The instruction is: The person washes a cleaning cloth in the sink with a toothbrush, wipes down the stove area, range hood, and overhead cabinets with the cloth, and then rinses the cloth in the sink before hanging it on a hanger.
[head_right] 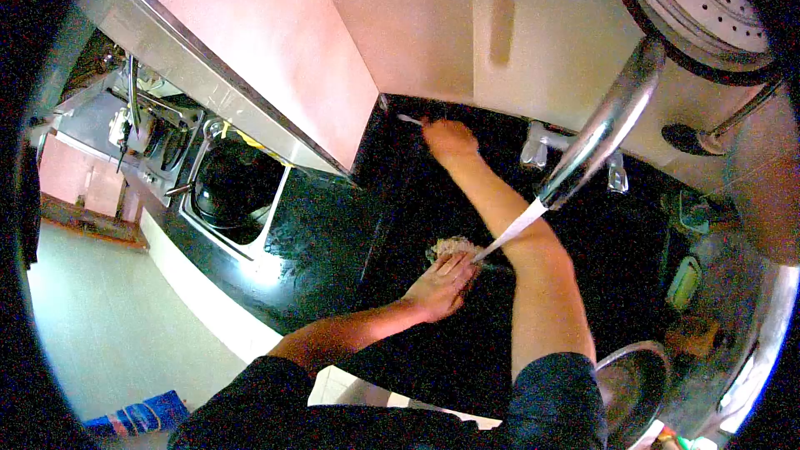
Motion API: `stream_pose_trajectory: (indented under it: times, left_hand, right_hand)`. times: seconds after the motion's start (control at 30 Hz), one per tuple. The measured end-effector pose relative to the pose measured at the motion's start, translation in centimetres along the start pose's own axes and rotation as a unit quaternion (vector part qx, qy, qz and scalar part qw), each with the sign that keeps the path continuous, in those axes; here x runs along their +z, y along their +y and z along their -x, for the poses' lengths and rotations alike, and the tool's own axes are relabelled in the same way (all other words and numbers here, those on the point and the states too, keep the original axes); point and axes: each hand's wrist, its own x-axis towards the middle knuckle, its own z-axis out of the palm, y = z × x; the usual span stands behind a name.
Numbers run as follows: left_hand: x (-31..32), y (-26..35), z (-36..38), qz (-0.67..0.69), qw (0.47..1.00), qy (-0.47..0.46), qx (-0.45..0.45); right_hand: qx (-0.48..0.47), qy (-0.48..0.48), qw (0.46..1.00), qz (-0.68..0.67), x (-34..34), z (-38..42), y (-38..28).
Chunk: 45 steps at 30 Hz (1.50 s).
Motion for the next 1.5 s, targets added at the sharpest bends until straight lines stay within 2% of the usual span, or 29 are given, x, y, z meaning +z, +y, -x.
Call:
stream_pose_trajectory:
  times: [0.03, 0.1, 0.13, 0.2, 0.27, 0.3, 0.33, 0.4, 0.43, 0.5, 0.57, 0.6, 0.67, 0.7, 0.77, 0.8, 0.93, 1.0, 1.03, 1.13, 1.17, 1.2, 1.23, 1.27, 1.33, 1.4, 1.43, 1.47, 1.5]
  left_hand:
    - [0.1, 0.0, 0.1, 0.007, 1.0, 0.001, -0.001]
    - [0.2, -0.2, 0.3, 0.021, 1.0, 0.007, -0.002]
    - [0.1, -0.5, 0.3, 0.025, 1.0, 0.016, 0.0]
    - [0.0, -0.4, 0.4, 0.038, 0.999, 0.033, -0.002]
    - [0.0, -0.2, 0.6, 0.026, 0.999, 0.021, 0.0]
    - [0.2, -0.3, 0.5, 0.024, 1.0, 0.017, 0.0]
    - [0.2, -0.5, 0.3, 0.019, 1.0, 0.013, -0.002]
    - [-0.1, 0.0, 0.3, 0.025, 1.0, 0.002, -0.011]
    - [0.2, -0.1, 0.5, 0.032, 0.999, -0.002, -0.011]
    - [0.3, -0.5, 0.4, 0.036, 0.999, 0.004, -0.004]
    - [0.6, -0.5, 0.3, 0.027, 1.0, 0.007, -0.006]
    - [0.7, -0.6, 0.3, 0.024, 1.0, 0.01, -0.009]
    - [0.4, -0.6, 0.6, 0.035, 0.999, 0.012, -0.004]
    - [0.3, -0.5, 0.8, 0.041, 0.999, 0.012, -0.003]
    - [1.1, -0.5, 0.8, 0.039, 0.999, 0.013, -0.008]
    - [1.3, -0.8, 0.7, 0.037, 0.999, 0.015, -0.008]
    - [0.3, -0.8, 0.5, 0.053, 0.998, 0.007, -0.019]
    - [0.0, -0.7, 0.5, 0.06, 0.998, -0.017, -0.024]
    - [2.5, -1.1, 0.8, 0.062, 0.997, 0.034, -0.016]
    - [-0.4, -1.4, 0.6, 0.019, 0.999, 0.036, -0.003]
    - [-1.8, -1.5, 0.2, -0.008, 0.998, -0.034, -0.058]
    - [-0.4, -2.4, 0.8, -0.066, 0.99, 0.015, -0.12]
    - [0.6, -3.4, 1.3, -0.06, 0.986, 0.037, -0.154]
    - [0.9, -4.1, 2.0, -0.054, 0.979, 0.057, -0.19]
    - [-0.8, -3.4, 3.7, -0.08, 0.986, 0.023, -0.141]
    - [-1.8, -1.3, 6.5, -0.084, 0.992, -0.008, -0.089]
    - [-3.7, 0.1, 7.6, -0.092, 0.993, -0.035, -0.061]
    - [-4.6, 0.8, 8.5, -0.126, 0.99, -0.067, -0.016]
    - [-5.5, 1.0, 8.6, -0.118, 0.991, -0.055, 0.002]
  right_hand:
    - [-0.047, 0.002, 0.997, 0.065, -2.6, 3.1, 0.8]
    - [-0.03, 0.012, 0.995, 0.096, -2.8, 7.8, 5.6]
    - [-0.003, 0.058, 0.99, 0.132, -1.2, 9.6, 9.2]
    - [0.129, -0.002, 0.984, 0.125, -4.6, 14.7, 9.0]
    - [0.165, 0.062, 0.984, 0.039, -2.5, 13.8, 8.3]
    - [0.187, 0.022, 0.982, -0.017, -0.6, 11.2, 8.0]
    - [0.111, 0.013, 0.994, 0.017, -2.3, 9.9, 4.0]
    - [0.017, 0.072, 0.996, -0.057, 0.6, 5.2, 0.3]
    - [0.005, 0.049, 0.996, -0.076, 1.2, 3.9, -1.4]
    - [-0.132, 0.003, 0.991, -0.007, -0.1, 6.2, -4.5]
    - [-0.192, -0.104, 0.973, -0.069, -0.5, 10.3, -6.2]
    - [-0.185, -0.142, 0.97, -0.074, -0.3, 11.7, -6.7]
    - [-0.213, -0.126, 0.968, -0.026, -1.2, 10.8, -6.5]
    - [-0.21, -0.021, 0.976, -0.046, -2.2, 10.0, -6.2]
    - [-0.13, -0.02, 0.991, 0.024, 0.5, 6.5, -4.1]
    - [-0.118, 0.023, 0.993, 0.004, 0.9, 6.2, -4.0]
    - [-0.21, -0.07, 0.975, 0.0, 2.5, 13.8, -5.6]
    - [-0.162, -0.073, 0.984, 0.01, 1.6, 12.7, -6.1]
    - [-0.141, -0.029, 0.989, 0.017, 3.1, 10.5, -4.6]
    - [0.041, 0.084, 0.993, -0.075, 1.1, 9.1, -2.8]
    - [0.041, 0.069, 0.994, -0.071, 1.1, 10.4, -2.7]
    - [0.041, 0.051, 0.996, -0.067, 1.2, 12.0, -2.5]
    - [0.083, -0.026, 0.994, -0.061, 6.4, 11.3, 0.3]
    - [0.077, -0.044, 0.991, -0.104, 9.1, 11.7, 1.1]
    - [0.1, -0.063, 0.974, -0.193, 8.4, 12.4, -2.4]
    - [0.052, -0.124, 0.974, -0.182, 8.4, 14.5, -6.6]
    - [0.06, -0.149, 0.977, -0.139, 6.1, 16.0, -9.2]
    - [0.06, -0.1, 0.985, -0.129, 7.0, 16.3, -9.7]
    - [0.071, -0.082, 0.986, -0.127, 7.4, 15.2, -9.3]
